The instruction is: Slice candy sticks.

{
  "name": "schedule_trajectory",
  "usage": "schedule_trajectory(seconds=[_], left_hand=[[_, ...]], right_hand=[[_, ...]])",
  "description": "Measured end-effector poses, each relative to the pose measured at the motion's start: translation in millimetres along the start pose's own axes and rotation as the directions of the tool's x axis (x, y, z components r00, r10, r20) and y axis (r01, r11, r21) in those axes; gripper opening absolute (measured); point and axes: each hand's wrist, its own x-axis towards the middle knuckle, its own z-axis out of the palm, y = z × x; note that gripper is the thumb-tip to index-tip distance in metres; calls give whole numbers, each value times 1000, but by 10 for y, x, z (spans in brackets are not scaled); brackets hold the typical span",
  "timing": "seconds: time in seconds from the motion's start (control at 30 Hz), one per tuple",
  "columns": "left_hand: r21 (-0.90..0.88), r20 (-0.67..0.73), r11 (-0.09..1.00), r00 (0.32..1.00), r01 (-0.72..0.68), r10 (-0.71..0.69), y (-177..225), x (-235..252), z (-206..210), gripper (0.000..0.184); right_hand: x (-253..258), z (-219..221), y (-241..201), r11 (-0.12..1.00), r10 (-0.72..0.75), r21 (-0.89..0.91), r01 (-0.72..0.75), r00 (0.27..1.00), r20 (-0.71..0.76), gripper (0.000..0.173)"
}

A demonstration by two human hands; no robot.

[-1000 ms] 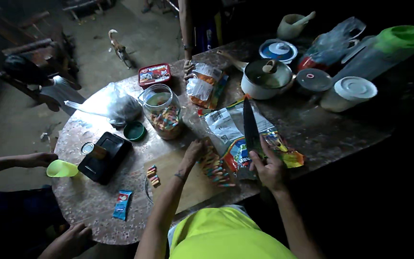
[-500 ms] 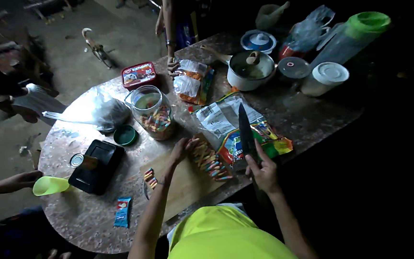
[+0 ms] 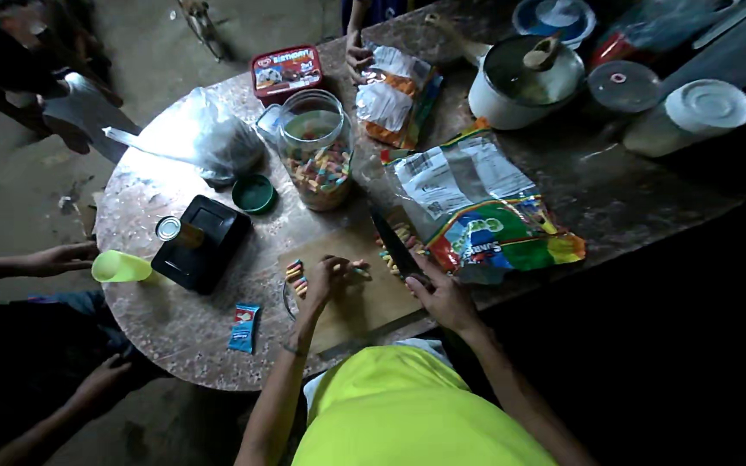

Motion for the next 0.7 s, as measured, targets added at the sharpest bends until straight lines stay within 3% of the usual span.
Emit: schedule_trajectory(seconds=[0.23,0.4,0.6,0.7], left_hand=[[18,-139,997,988,72,-69,46,30,-85,29],[95,-111,995,994,33,-22,-110,274,59,36],[60,-16,994,996,-88,89,137,329,160,23],[105,67,994,998,-8,1,277,399,194,27]], right_hand=[[-105,171,-63,998,28,-63,-29,999,-23,54],[-222,254,-99,992,78,-91,-83,995,-55,50],[-248,84,-75,980,182,-89,-181,983,4,50],[-189,-4,-4,982,178,-58,-178,984,8,50]])
